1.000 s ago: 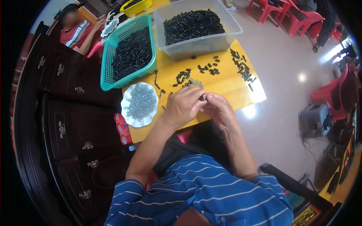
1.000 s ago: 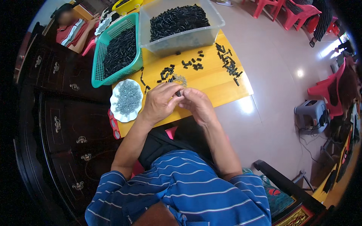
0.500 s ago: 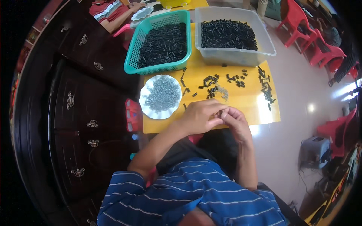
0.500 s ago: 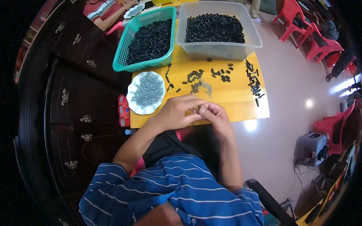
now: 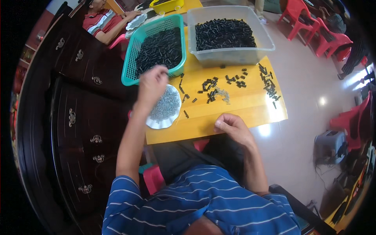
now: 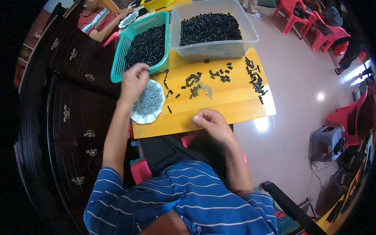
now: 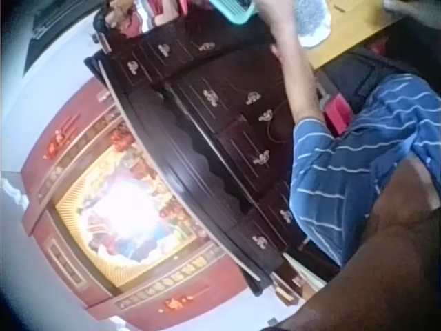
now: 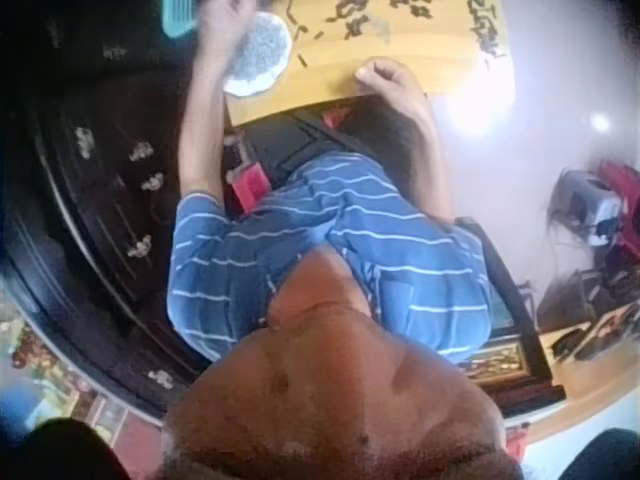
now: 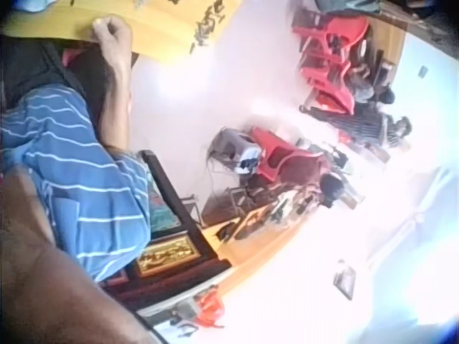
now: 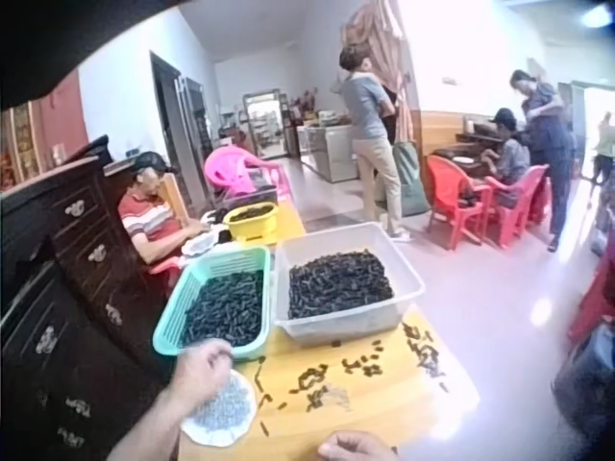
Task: The person assembles small components by picking up metal pins and plastic caps by hand, inserting each pin into a cap, and placing the assembled pieces onto the table.
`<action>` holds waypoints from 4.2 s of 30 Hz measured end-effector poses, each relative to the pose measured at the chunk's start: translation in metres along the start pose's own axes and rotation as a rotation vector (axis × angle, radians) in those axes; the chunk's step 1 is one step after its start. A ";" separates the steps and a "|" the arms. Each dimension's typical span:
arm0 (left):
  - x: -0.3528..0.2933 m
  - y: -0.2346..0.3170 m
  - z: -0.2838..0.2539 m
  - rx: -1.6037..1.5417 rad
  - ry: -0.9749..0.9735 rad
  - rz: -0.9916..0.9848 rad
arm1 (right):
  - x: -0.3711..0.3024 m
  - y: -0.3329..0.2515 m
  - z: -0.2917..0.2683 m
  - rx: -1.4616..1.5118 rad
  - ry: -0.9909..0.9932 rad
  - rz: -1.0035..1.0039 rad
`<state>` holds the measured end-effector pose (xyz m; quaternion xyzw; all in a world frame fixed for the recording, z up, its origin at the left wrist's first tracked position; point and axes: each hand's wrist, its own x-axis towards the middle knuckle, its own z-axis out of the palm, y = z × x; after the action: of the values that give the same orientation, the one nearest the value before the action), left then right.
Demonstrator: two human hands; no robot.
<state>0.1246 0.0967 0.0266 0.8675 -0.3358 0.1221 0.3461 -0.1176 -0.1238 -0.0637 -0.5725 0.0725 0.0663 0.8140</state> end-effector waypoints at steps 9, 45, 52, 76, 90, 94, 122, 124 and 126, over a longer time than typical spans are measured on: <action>0.018 0.043 0.052 0.057 -0.115 0.274 | 0.001 -0.001 -0.001 0.020 0.002 -0.006; -0.051 0.040 0.061 -0.051 -0.301 0.032 | 0.003 0.004 -0.004 -0.042 0.042 -0.061; -0.070 0.027 0.054 0.157 -0.233 0.047 | 0.003 0.001 -0.002 -0.055 0.049 -0.045; -0.073 0.095 0.082 -0.240 -0.315 0.063 | 0.005 -0.001 -0.001 0.029 0.158 -0.123; -0.072 0.115 0.101 -0.545 -0.145 0.056 | 0.002 -0.010 -0.012 0.325 0.372 -0.203; -0.073 0.097 0.121 -0.303 -0.180 0.136 | -0.001 -0.019 -0.017 0.512 0.515 -0.256; -0.069 0.104 0.136 -0.257 -0.339 0.090 | 0.002 -0.007 -0.026 0.657 0.530 -0.281; -0.065 0.108 0.123 -0.345 -0.309 0.052 | 0.002 -0.005 -0.026 0.676 0.492 -0.264; -0.063 0.114 0.111 -0.570 -0.393 -0.165 | 0.002 -0.006 -0.025 0.607 0.431 -0.229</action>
<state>-0.0008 -0.0090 -0.0237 0.7671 -0.3453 -0.1743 0.5119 -0.1153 -0.1490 -0.0667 -0.3110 0.1937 -0.1714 0.9145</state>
